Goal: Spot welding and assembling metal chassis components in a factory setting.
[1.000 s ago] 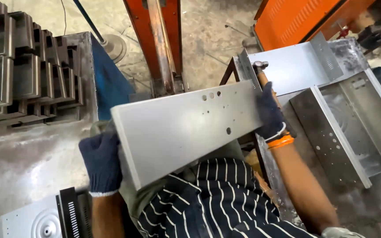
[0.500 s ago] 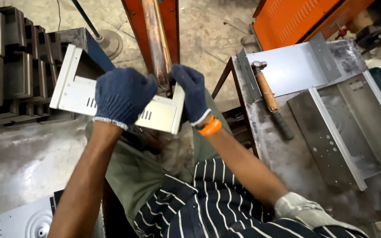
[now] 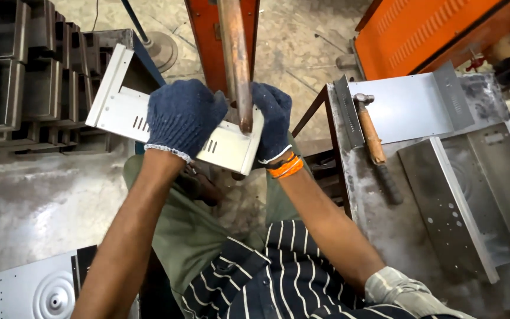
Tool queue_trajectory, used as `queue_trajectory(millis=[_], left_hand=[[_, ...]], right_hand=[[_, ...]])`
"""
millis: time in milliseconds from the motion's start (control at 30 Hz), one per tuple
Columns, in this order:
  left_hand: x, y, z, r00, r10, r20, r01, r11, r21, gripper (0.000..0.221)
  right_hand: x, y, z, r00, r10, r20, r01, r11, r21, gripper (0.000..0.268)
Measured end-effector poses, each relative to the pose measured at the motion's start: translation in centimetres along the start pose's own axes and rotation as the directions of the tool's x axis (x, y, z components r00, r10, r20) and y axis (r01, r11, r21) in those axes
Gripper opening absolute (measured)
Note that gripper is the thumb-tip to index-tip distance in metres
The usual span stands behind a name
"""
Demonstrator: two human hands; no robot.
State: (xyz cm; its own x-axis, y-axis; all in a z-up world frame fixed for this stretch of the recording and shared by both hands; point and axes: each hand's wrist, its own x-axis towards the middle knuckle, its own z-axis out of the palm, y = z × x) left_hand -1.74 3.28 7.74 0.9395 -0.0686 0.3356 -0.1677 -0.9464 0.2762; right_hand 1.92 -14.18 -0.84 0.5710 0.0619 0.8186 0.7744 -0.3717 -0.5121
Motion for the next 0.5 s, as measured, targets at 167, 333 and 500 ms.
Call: queue_trajectory(millis=[167, 333, 500], left_hand=[[0.7, -0.6, 0.6, 0.999, 0.021, -0.041, -0.022, 0.999, -0.032, 0.044], [1.2, -0.7, 1.0, 1.0, 0.003, -0.02, -0.003, 1.0, -0.001, 0.046], [1.1, -0.8, 1.2, 1.0, 0.005, 0.009, -0.004, 0.999, -0.032, 0.047]], right_hand=[[0.6, 0.2, 0.3, 1.0, 0.003, 0.026, -0.003, 1.0, 0.001, 0.022], [0.6, 0.8, 0.4, 0.999, -0.036, 0.006, 0.036, 0.999, -0.019, 0.027], [0.5, 1.0, 0.3, 0.999, -0.015, 0.032, 0.015, 1.0, -0.005, 0.027]])
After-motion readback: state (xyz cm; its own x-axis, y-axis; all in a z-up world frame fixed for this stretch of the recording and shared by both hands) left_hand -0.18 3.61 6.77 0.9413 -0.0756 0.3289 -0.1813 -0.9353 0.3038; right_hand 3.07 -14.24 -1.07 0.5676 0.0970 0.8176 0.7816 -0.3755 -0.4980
